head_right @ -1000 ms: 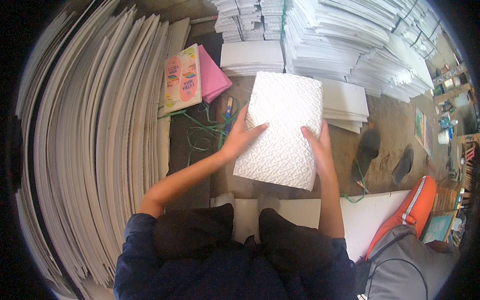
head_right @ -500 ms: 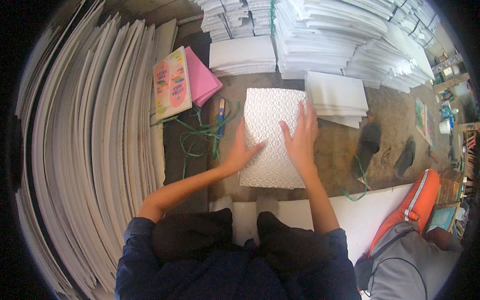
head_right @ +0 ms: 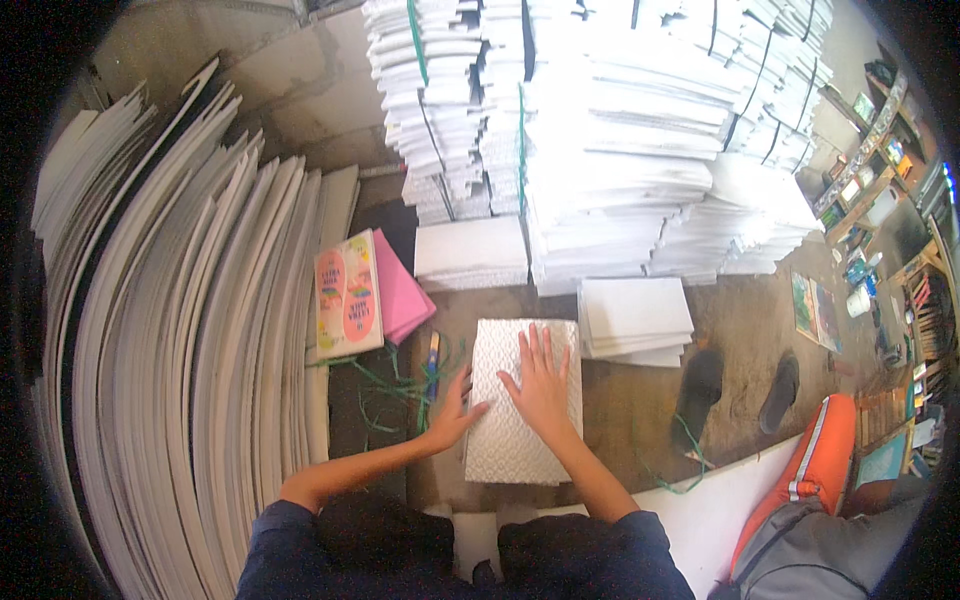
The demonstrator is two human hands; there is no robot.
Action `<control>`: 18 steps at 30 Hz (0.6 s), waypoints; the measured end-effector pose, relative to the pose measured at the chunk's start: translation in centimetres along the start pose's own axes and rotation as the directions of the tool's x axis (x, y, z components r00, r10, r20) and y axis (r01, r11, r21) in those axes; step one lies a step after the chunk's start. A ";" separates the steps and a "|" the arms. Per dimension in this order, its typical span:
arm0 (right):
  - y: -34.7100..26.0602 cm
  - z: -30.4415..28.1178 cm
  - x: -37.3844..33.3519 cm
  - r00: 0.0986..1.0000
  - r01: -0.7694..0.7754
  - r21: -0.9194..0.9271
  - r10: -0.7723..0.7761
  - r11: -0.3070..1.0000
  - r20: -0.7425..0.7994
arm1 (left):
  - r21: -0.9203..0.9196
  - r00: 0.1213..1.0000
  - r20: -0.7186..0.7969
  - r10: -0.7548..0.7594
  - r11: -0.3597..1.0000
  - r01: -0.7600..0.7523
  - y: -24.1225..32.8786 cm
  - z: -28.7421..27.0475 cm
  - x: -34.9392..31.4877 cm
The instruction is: The person stacks white textured paper sheets into a neat pile on the floor. They then wrap a green string around the stack multiple times to secure it into a bundle. The person repeats this process, creating multiple tied bundles of paper.
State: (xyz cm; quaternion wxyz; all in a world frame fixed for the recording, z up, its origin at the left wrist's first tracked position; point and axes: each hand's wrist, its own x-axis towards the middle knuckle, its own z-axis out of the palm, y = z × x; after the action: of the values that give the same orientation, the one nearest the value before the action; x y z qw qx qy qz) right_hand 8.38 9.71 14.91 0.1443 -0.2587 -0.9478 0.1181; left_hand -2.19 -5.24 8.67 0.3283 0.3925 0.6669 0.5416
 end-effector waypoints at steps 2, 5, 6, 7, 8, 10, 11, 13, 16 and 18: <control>0.8 1.6 0.5 0.999 0.039 -0.034 -0.038 0.999 0.026 | 0.036 0.989 -0.146 0.028 0.999 -0.023 -3.1 -2.3 3.4; 1.4 1.0 0.4 1.000 -0.005 -0.059 0.005 0.998 0.011 | 0.316 0.963 -0.269 -0.013 0.944 0.101 -3.0 -5.8 8.8; 1.1 1.1 0.3 1.000 -0.017 -0.038 0.017 0.999 0.010 | 0.305 0.958 -0.288 0.000 0.948 0.092 -4.1 -7.4 10.5; 0.7 0.7 0.3 1.000 -0.015 -0.025 0.015 1.000 0.019 | 0.298 0.951 -0.309 0.017 0.951 0.080 -5.8 -9.2 12.2; 0.5 0.8 0.4 0.999 -0.022 -0.016 0.022 1.000 0.027 | 0.370 0.944 -0.329 0.001 0.920 0.129 -7.0 -10.9 14.2; 0.4 0.9 0.5 0.998 -0.043 -0.009 0.043 0.999 0.050 | 0.444 0.932 -0.361 -0.034 0.873 0.203 -8.9 -12.7 18.0; 0.4 0.8 0.5 0.997 -0.055 -0.005 0.055 0.998 0.060 | 0.454 0.926 -0.374 -0.049 0.861 0.229 -9.7 -13.3 19.9; -0.4 0.5 1.0 0.997 -0.036 0.045 0.033 0.998 0.072 | 0.490 0.824 -0.565 0.036 0.819 0.300 -12.7 -16.6 21.9; -0.1 0.4 1.1 0.993 -0.058 0.032 0.055 0.998 0.101 | 0.421 0.760 -0.643 -0.096 0.785 0.456 -13.6 -15.8 25.1; 1.0 0.3 0.9 0.990 -0.091 -0.007 0.092 0.996 0.109 | 0.330 0.715 -0.639 -0.283 0.740 0.587 -11.5 -12.9 27.0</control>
State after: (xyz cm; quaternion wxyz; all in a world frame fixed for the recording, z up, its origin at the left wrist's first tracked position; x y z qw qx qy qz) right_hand 7.99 10.93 14.54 0.0864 -0.2951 -0.9415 0.1379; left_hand -28.07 11.32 -0.35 0.1287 0.1165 0.9257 0.3361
